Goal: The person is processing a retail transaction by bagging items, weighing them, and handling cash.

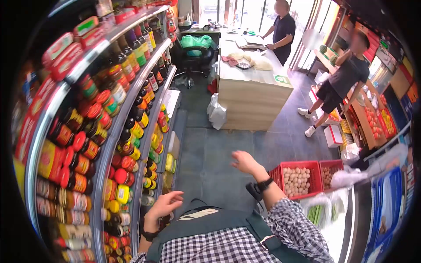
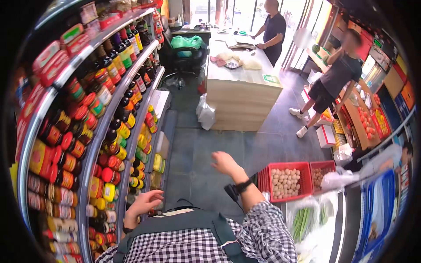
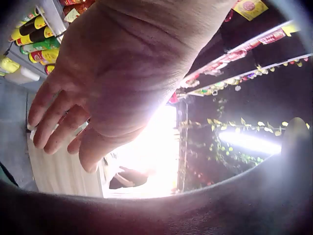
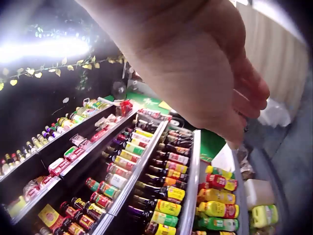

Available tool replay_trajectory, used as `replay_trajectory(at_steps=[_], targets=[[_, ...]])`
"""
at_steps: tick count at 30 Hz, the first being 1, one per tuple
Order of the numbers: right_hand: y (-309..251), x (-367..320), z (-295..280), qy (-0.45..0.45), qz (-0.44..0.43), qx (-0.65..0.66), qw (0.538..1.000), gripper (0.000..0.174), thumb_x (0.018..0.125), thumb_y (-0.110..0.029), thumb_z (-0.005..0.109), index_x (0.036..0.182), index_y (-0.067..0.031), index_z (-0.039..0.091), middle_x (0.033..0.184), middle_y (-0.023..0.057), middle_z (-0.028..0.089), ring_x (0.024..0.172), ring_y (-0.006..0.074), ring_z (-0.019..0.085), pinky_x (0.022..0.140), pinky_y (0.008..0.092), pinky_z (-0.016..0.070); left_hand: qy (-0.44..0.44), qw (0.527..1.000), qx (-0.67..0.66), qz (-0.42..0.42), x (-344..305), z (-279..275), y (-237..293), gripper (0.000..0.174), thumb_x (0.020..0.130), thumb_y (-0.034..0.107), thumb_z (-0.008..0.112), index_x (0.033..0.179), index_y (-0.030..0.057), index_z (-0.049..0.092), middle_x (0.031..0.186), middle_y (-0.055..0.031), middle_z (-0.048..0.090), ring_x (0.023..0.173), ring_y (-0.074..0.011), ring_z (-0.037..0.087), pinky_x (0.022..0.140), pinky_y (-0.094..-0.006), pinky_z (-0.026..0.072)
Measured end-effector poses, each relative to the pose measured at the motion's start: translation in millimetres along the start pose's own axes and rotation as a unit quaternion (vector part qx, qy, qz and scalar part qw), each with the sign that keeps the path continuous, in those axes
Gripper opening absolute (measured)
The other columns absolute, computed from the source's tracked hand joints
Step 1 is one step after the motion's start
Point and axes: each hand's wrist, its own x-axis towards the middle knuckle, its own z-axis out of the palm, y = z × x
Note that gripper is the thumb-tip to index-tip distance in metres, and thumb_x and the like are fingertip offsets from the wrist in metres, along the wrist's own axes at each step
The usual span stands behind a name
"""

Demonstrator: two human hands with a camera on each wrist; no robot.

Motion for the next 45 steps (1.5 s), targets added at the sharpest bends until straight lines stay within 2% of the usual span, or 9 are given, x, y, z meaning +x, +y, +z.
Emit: replay_trajectory(at_steps=[7, 15, 21, 26, 29, 35, 40, 42, 45], targets=[[76.6, 248.4, 14.6, -0.014, -0.007, 0.066, 0.998, 0.032, 0.084, -0.023, 0.07, 0.105, -0.0015, 0.063, 0.103, 0.0173, 0.062, 0.103, 0.0348, 0.059, 0.089, 0.0445, 0.0488, -0.002, 0.999, -0.038, -0.01, 216.2, -110.8, -59.3, 0.041, 0.089, 0.016, 0.067, 0.127, 0.003, 0.058, 0.104, -0.0092, 0.07, 0.094, -0.0152, 0.066, 0.084, -0.0285, 0.052], [230.1, 367.3, -60.0, 0.133, 0.202, 0.206, 0.948, 0.033, 0.082, -0.022, 0.074, 0.107, -0.0014, 0.065, 0.101, 0.0169, 0.066, 0.092, 0.0294, 0.065, 0.081, 0.0375, 0.0528, -0.003, 0.989, 0.035, 0.141, 537.9, -269.2, 132.6, 0.034, 0.091, 0.013, 0.064, 0.123, 0.0015, 0.059, 0.099, -0.0081, 0.071, 0.088, -0.0137, 0.066, 0.079, -0.0281, 0.0526], [351.6, 483.8, -53.7, 0.24, 0.242, 0.261, 0.903, 0.035, 0.084, -0.019, 0.073, 0.112, -0.0011, 0.063, 0.102, 0.0167, 0.068, 0.087, 0.0269, 0.068, 0.08, 0.0358, 0.0547, -0.064, 0.978, 0.119, 0.161, 764.7, -297.5, 171.7, 0.033, 0.091, 0.016, 0.065, 0.12, 0.0009, 0.061, 0.095, -0.0069, 0.071, 0.083, -0.0129, 0.066, 0.077, -0.029, 0.0527], [420.1, 630.2, -77.2, 0.272, 0.216, 0.195, 0.917, 0.046, 0.079, -0.014, 0.074, 0.12, -0.0026, 0.058, 0.118, 0.0184, 0.06, 0.103, 0.0341, 0.062, 0.09, 0.0417, 0.0506, -0.173, 0.944, 0.248, 0.131, 930.3, -335.6, 191.4, 0.034, 0.088, 0.021, 0.068, 0.117, 0.004, 0.065, 0.094, -0.011, 0.072, 0.087, -0.0204, 0.069, 0.078, -0.0339, 0.0541], [455.4, 704.2, -100.9, 0.292, 0.184, 0.026, 0.938, 0.054, 0.076, -0.012, 0.075, 0.125, -0.005, 0.054, 0.126, 0.0197, 0.052, 0.115, 0.0381, 0.052, 0.099, 0.0431, 0.0446, -0.092, 0.957, 0.261, 0.087, 1016.4, -368.3, 204.3, 0.034, 0.086, 0.023, 0.069, 0.115, 0.0057, 0.067, 0.096, -0.0114, 0.072, 0.088, -0.0222, 0.069, 0.079, -0.0343, 0.0543], [503.0, 774.0, -87.6, 0.201, 0.325, -0.242, 0.892, 0.028, 0.075, -0.013, 0.066, 0.102, -0.0098, 0.059, 0.101, 0.014, 0.052, 0.095, 0.035, 0.053, 0.081, 0.046, 0.0456, -0.072, 0.965, 0.237, 0.082, 1182.0, -423.7, 185.0, 0.035, 0.084, 0.024, 0.069, 0.113, 0.0042, 0.068, 0.097, -0.0122, 0.073, 0.089, -0.025, 0.07, 0.081, -0.0347, 0.0555], [528.1, 784.9, -91.6, 0.218, 0.369, -0.132, 0.893, 0.019, 0.076, -0.007, 0.056, 0.095, -0.0069, 0.058, 0.092, 0.0141, 0.055, 0.088, 0.0345, 0.057, 0.072, 0.046, 0.0481, -0.063, 0.993, 0.067, -0.072, 1331.3, -462.7, 116.1, 0.031, 0.08, 0.021, 0.069, 0.105, 0.0033, 0.07, 0.091, -0.0101, 0.072, 0.075, -0.0197, 0.069, 0.071, -0.0339, 0.0557], [533.6, 783.4, -94.5, 0.176, 0.4, -0.099, 0.894, 0.02, 0.075, -0.006, 0.055, 0.095, -0.0059, 0.057, 0.092, 0.0145, 0.056, 0.087, 0.0351, 0.057, 0.073, 0.0471, 0.0478, -0.029, 0.98, 0.173, 0.099, 1388.8, -476.5, 111.1, 0.02, 0.075, 0.016, 0.066, 0.089, 0.0024, 0.066, 0.08, -0.0126, 0.066, 0.074, -0.0289, 0.065, 0.069, -0.0392, 0.0528], [527.5, 785.9, -98.3, 0.142, 0.456, -0.02, 0.878, 0.027, 0.071, 0.001, 0.055, 0.098, -0.0033, 0.058, 0.094, 0.0187, 0.057, 0.087, 0.0404, 0.056, 0.076, 0.049, 0.0474, 0.035, 0.953, 0.202, 0.223, 1462.6, -520.2, 131.1, 0.041, 0.076, 0.018, 0.069, 0.114, 0.0047, 0.06, 0.116, -0.0191, 0.058, 0.111, -0.0364, 0.054, 0.095, -0.0425, 0.0459]])
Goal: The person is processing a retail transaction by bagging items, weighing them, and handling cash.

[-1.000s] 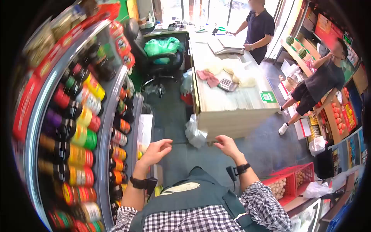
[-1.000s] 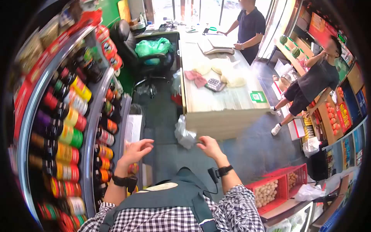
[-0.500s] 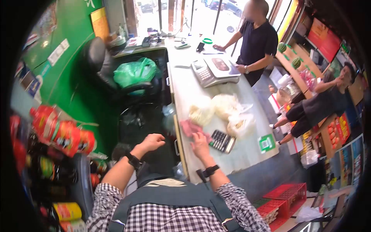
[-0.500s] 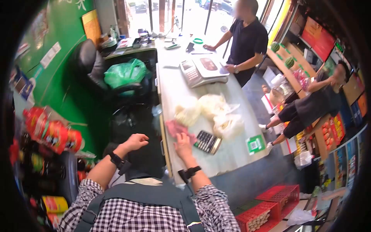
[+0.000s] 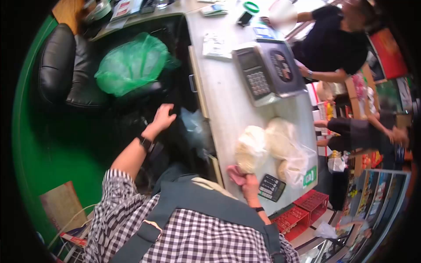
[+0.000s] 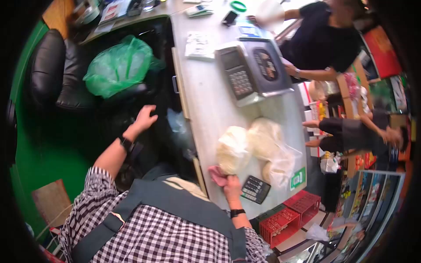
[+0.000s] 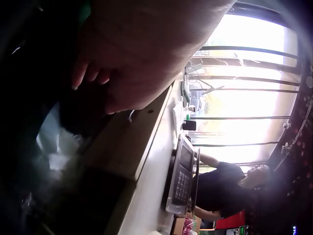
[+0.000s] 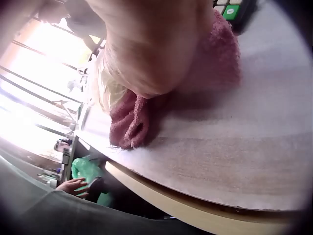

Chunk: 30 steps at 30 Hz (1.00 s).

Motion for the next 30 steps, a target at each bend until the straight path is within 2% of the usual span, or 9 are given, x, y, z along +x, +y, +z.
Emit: replay_trajectory(at_steps=[5, 9, 11, 17, 21, 26, 28, 29, 30], targets=[[-17.0, 20.4, -14.7, -0.013, 0.002, 0.024, 1.0, 0.043, 0.071, 0.004, 0.055, 0.113, -0.0034, 0.06, 0.098, 0.0204, 0.06, 0.091, 0.0424, 0.056, 0.077, 0.0471, 0.0474, -0.089, 0.955, 0.242, -0.145, 122.3, -83.8, -17.6, 0.07, 0.083, 0.022, 0.071, 0.143, 0.0105, 0.038, 0.151, -0.017, 0.031, 0.134, -0.0367, 0.04, 0.106, -0.0459, 0.041], [-47.6, 41.5, -31.9, -0.065, 0.058, 0.031, 0.996, 0.042, 0.076, 0.001, 0.057, 0.118, -0.0033, 0.06, 0.098, 0.0207, 0.061, 0.09, 0.0421, 0.059, 0.077, 0.0457, 0.0484, -0.268, 0.89, 0.267, -0.254, 153.1, -89.9, -70.6, 0.063, 0.082, 0.034, 0.073, 0.133, 0.0078, 0.047, 0.129, -0.0171, 0.058, 0.118, -0.0372, 0.057, 0.096, -0.0458, 0.049], [-54.6, 47.4, -36.9, -0.076, 0.093, 0.032, 0.992, 0.041, 0.077, 0.0, 0.057, 0.118, -0.003, 0.06, 0.098, 0.0207, 0.061, 0.09, 0.042, 0.059, 0.077, 0.0456, 0.0485, -0.253, 0.897, 0.292, -0.217, 147.4, -82.8, -86.5, 0.048, 0.079, 0.039, 0.076, 0.109, 0.0038, 0.063, 0.113, -0.0182, 0.066, 0.109, -0.0352, 0.063, 0.091, -0.0456, 0.0515], [-55.1, 57.7, -44.3, -0.117, 0.219, 0.021, 0.968, 0.039, 0.079, -0.003, 0.059, 0.117, -0.0021, 0.059, 0.098, 0.021, 0.061, 0.089, 0.0418, 0.06, 0.076, 0.0452, 0.0489, -0.33, 0.88, 0.304, -0.156, 92.2, -108.2, -97.5, 0.04, 0.075, 0.032, 0.081, 0.096, 0.0007, 0.067, 0.095, -0.0226, 0.068, 0.094, -0.0387, 0.067, 0.081, -0.0461, 0.0544], [-52.0, 67.3, -44.5, -0.123, 0.326, 0.009, 0.937, 0.038, 0.08, -0.005, 0.06, 0.117, -0.0014, 0.059, 0.098, 0.0212, 0.061, 0.088, 0.0417, 0.06, 0.076, 0.045, 0.0491, -0.558, 0.758, 0.308, -0.137, 89.8, -128.8, -74.2, 0.035, 0.079, 0.034, 0.076, 0.1, 0.0052, 0.072, 0.104, -0.0168, 0.07, 0.1, -0.0348, 0.067, 0.085, -0.0427, 0.0543], [-52.7, 72.4, -40.8, -0.115, 0.464, -0.007, 0.878, 0.037, 0.081, -0.008, 0.061, 0.117, -0.0006, 0.059, 0.098, 0.0214, 0.061, 0.087, 0.0416, 0.061, 0.076, 0.0447, 0.0494, -0.475, 0.876, 0.025, 0.081, 184.8, -77.8, -52.8, 0.049, 0.086, 0.034, 0.064, 0.129, 0.0114, 0.058, 0.133, -0.0168, 0.056, 0.121, -0.0365, 0.055, 0.097, -0.0475, 0.0484], [-55.6, 76.2, -35.5, -0.099, 0.521, -0.009, 0.848, 0.036, 0.082, -0.009, 0.062, 0.117, -0.0003, 0.059, 0.098, 0.0215, 0.061, 0.087, 0.0416, 0.061, 0.076, 0.0446, 0.0495, -0.52, 0.787, 0.269, 0.195, 200.8, -53.0, -81.0, 0.054, 0.092, 0.042, 0.053, 0.143, 0.03, 0.041, 0.153, -0.0124, 0.035, 0.133, -0.0483, 0.037, 0.101, -0.0646, 0.0392], [-55.8, 78.6, -31.6, -0.09, 0.548, -0.007, 0.832, 0.036, 0.082, -0.009, 0.062, 0.117, -0.0001, 0.059, 0.099, 0.0216, 0.061, 0.086, 0.0415, 0.061, 0.075, 0.0446, 0.0496, -0.615, 0.761, 0.207, -0.003, 206.6, -57.0, -91.4, 0.059, 0.092, 0.052, 0.048, 0.147, 0.0351, 0.034, 0.159, -0.013, 0.02, 0.143, -0.0501, 0.017, 0.104, -0.0788, 0.0186], [-57.9, 84.0, -32.1, -0.085, 0.576, -0.006, 0.813, 0.036, 0.082, -0.01, 0.062, 0.117, 0.0, 0.058, 0.099, 0.0216, 0.061, 0.086, 0.0415, 0.062, 0.075, 0.0445, 0.0497, -0.704, 0.613, 0.336, 0.123, 194.4, -47.9, -163.0, 0.064, 0.091, 0.06, 0.049, 0.149, 0.038, 0.033, 0.161, -0.0107, 0.017, 0.144, -0.0496, 0.013, 0.104, -0.0794, 0.0164]])
